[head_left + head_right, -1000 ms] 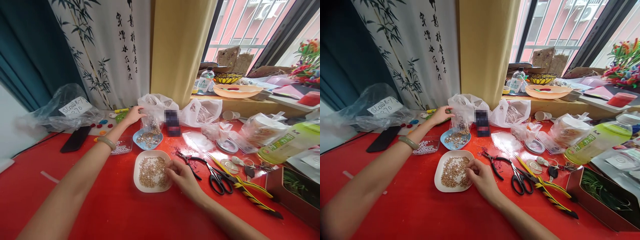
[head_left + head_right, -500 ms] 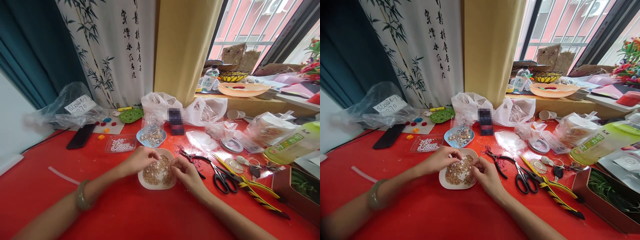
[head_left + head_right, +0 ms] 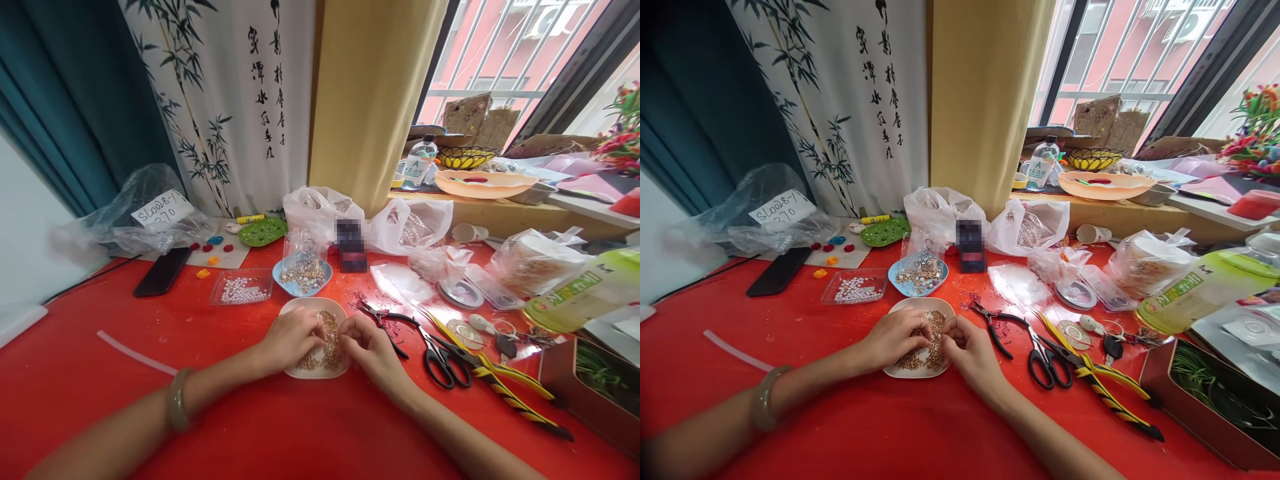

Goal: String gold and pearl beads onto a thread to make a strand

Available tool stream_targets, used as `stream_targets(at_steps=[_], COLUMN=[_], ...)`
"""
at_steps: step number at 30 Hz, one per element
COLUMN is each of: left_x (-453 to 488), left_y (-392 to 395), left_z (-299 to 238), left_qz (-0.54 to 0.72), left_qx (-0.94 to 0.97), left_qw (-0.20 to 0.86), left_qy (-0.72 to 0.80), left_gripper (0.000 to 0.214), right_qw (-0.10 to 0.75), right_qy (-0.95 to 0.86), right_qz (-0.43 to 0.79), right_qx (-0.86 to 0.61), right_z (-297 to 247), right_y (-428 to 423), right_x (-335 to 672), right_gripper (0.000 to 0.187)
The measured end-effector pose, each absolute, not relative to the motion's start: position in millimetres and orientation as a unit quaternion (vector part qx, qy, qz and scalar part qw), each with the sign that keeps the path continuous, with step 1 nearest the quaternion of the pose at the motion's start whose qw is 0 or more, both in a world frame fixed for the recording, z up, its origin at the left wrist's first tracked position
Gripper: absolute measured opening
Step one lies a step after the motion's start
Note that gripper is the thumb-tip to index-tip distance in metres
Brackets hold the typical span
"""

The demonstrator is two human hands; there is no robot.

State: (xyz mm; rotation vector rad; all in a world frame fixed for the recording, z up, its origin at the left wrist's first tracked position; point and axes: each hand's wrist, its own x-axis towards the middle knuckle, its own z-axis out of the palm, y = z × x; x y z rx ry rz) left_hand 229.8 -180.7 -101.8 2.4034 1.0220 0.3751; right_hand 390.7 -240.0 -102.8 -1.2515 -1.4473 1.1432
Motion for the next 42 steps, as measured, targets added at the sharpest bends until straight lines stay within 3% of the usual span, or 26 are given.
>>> stream_targets(at_steps=[10, 20, 31, 42], left_x=[232.5, 232.9, 232.6, 234.3], left_y=[-181.6, -183.6, -184.8, -184.1], left_z=[-104.2, -101.1, -98.2, -99.6], left_qz=[0.245, 0.308, 0.307, 0.309], left_qx=[0.679, 0.484, 0.457, 0.519], left_qw=[0.545, 0.716, 0.739, 0.703], left_qy=[0.427, 0.398, 0.388, 0.375], left_gripper=[0.008, 0.014, 0.015, 0.013], right_qw=[0.439, 0.464, 0.454, 0.410], right_qy=[-0.577, -0.553, -0.550, -0.594], right_qz=[0.470, 0.491, 0.503, 0.511], right_qx=[-0.503, -0.487, -0.489, -0.467], right_z=[-107.3, -102.6, -105.9, -109.1], right_y=[-240.7, -243.1, -241.5, -239.5], right_x=[392.1, 390.3, 392.2, 395.0], right_gripper=[0.009, 0.008, 0.007, 0.019])
